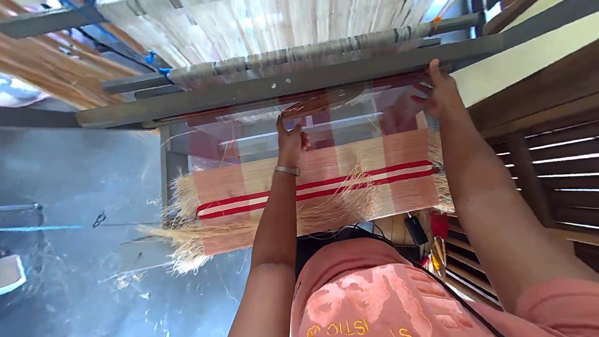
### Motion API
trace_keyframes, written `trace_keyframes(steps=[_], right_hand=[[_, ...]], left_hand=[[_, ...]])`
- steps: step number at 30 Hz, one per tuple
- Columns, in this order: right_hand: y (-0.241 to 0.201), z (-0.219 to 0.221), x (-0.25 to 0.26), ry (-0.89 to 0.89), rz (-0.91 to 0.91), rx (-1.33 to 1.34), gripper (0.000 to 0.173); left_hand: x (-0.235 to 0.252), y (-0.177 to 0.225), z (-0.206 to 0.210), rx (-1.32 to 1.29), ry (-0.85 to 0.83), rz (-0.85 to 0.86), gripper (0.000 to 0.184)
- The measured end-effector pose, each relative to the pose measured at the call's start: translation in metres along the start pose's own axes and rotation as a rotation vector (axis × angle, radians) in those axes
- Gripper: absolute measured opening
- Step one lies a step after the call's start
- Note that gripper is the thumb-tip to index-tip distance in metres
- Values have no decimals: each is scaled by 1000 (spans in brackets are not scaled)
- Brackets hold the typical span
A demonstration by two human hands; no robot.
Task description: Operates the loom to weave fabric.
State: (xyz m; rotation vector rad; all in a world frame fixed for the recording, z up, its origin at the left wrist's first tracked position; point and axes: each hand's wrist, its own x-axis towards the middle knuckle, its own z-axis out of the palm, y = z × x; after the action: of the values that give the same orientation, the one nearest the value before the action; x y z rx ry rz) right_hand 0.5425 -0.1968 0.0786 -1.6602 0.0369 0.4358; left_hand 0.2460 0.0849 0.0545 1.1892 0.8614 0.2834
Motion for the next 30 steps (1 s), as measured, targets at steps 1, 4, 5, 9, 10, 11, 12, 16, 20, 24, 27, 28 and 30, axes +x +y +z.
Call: trace_keyframes(steps=[1, 4, 5, 9, 10, 11, 12, 16, 20, 24, 27, 28, 30], right_hand=[[1, -1, 2, -6, 6, 12, 74], [3, 1, 2, -27, 13, 54, 73], [3, 2, 5, -36, 7, 75, 72], [5, -8, 10, -77, 12, 55, 75], [5, -10, 12, -75, 12, 3, 77], [5, -12, 13, -77, 5, -60, 78], [3, -14, 14, -80, -10, -121, 78], [-3, -18, 12, -164, -79, -200, 66], [-5, -11, 10, -275, -29, -100, 63], [-3, -10, 12, -267, 6, -24, 65], [1, -14, 19, -266, -17, -31, 65], [2, -15, 21, -253, -28, -35, 65], [3, -15, 21, -224, -50, -70, 62]], left_hand=[[7, 4, -9, -110, -74, -34, 46], [27, 12, -37, -447, -290, -214, 32], [26, 16, -38, -435, -283, -235, 31], [-15, 15, -22, -125, -105, -72, 41], [-25, 11, -24, -22, -66, -10, 53], [-32, 7, -30, 67, -24, 47, 60], [-35, 3, -39, 125, 24, 120, 59], [-28, 7, -83, 154, 175, 288, 35], [-27, 23, -75, 110, 87, 212, 29], [-14, 20, -12, 109, -203, 61, 37], [2, 12, 34, 62, -257, -30, 37], [5, 10, 47, 29, -253, -53, 37], [8, 11, 69, 5, -225, -91, 42]])
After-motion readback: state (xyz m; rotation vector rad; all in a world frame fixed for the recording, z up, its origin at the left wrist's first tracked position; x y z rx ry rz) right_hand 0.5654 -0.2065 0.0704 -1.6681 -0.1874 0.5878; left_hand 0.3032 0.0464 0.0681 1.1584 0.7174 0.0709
